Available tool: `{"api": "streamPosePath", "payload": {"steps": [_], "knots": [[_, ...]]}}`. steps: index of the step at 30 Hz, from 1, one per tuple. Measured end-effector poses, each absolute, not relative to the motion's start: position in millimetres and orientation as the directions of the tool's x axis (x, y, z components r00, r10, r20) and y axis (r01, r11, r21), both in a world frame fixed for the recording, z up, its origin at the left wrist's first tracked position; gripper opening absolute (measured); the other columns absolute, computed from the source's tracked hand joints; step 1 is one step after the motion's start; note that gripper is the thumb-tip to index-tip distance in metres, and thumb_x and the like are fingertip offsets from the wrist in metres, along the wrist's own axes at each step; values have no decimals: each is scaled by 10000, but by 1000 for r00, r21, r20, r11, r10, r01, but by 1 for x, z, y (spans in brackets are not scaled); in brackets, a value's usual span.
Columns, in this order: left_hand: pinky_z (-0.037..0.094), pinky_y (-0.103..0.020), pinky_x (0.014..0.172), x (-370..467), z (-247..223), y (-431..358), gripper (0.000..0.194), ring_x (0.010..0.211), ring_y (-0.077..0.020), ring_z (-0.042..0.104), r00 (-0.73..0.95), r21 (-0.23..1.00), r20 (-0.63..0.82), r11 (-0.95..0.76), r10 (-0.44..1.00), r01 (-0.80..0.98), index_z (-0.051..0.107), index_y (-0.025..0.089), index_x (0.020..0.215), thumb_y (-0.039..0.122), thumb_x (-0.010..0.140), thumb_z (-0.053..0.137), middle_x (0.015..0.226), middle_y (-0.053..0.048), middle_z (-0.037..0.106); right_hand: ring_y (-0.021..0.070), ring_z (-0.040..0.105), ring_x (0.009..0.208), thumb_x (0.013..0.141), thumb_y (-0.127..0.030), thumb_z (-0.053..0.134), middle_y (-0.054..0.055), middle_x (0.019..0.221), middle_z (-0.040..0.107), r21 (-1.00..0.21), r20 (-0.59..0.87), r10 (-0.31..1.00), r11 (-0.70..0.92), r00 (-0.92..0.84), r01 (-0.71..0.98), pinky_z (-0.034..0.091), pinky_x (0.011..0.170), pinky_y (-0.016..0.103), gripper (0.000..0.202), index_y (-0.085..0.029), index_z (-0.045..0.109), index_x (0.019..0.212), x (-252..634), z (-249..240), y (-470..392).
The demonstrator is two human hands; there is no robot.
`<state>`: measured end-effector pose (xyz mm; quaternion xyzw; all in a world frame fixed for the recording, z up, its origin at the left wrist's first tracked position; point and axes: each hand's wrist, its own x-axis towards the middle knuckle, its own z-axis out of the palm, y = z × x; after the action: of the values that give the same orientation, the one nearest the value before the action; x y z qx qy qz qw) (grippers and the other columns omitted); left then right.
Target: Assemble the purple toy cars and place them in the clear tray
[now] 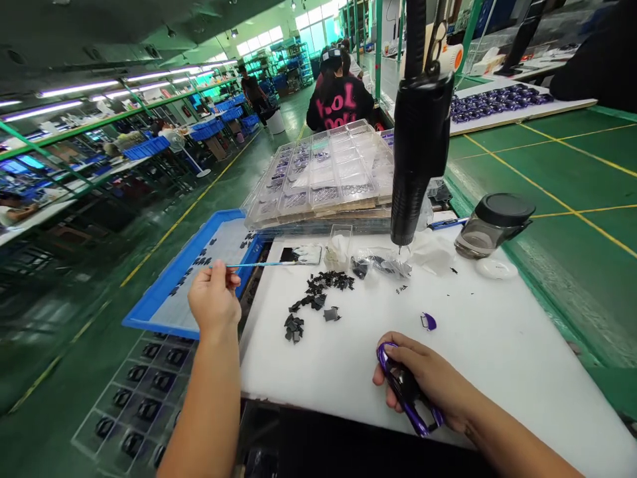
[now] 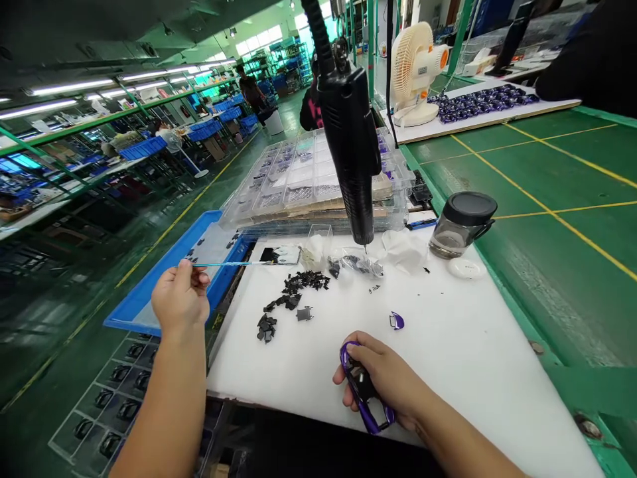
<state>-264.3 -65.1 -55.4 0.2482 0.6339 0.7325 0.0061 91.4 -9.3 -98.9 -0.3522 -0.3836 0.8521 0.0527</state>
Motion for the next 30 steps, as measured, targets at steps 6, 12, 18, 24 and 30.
{"api": "streamPosePath", "payload": {"steps": [6, 12, 18, 24, 30], "knots": [[435, -225, 475, -194, -27, -59, 336, 506, -130, 505, -728, 837, 516, -446, 451, 317, 559, 180, 746, 397, 756, 815, 677, -7, 613, 183, 657, 605, 950, -470, 423, 133, 953, 701, -511, -584, 296, -858, -756, 59, 496, 603, 308, 320, -161, 507, 972, 90, -104, 1], [452, -287, 447, -131, -16, -24, 228, 509, -165, 550, -454, 653, 754, -614, 474, 443, 642, 198, 747, 361, 828, 780, 625, 4, 577, 189, 675, 693, 930, -353, 467, 128, 924, 694, -346, -540, 274, -934, -796, -86, 514, 633, 282, 343, -143, 517, 1197, 96, -116, 13], [456, -279, 439, -110, -43, -13, 269, 480, -169, 548, -399, 647, 762, -608, 510, 459, 607, 182, 700, 349, 815, 784, 560, 18, 528, 181, 680, 696, 961, -369, 445, 138, 944, 695, -325, -532, 263, -941, -805, -93, 514, 612, 260, 314, -152, 513, 1178, 97, -119, 14], [470, -282, 444, -111, -64, -16, 205, 507, -177, 570, -306, 633, 773, -639, 556, 437, 635, 170, 747, 286, 857, 763, 584, 4, 562, 174, 673, 675, 980, -374, 407, 109, 857, 673, -338, -578, 252, -940, -776, -53, 480, 538, 211, 304, -151, 541, 1136, 95, -121, 15], [496, -315, 458, -108, -66, -16, 128, 535, -201, 598, -226, 622, 773, -636, 593, 457, 673, 167, 812, 235, 882, 756, 601, -7, 577, 180, 674, 676, 982, -363, 402, 111, 861, 661, -359, -563, 261, -932, -784, -52, 461, 490, 195, 287, -151, 546, 1112, 96, -122, 15]]}}
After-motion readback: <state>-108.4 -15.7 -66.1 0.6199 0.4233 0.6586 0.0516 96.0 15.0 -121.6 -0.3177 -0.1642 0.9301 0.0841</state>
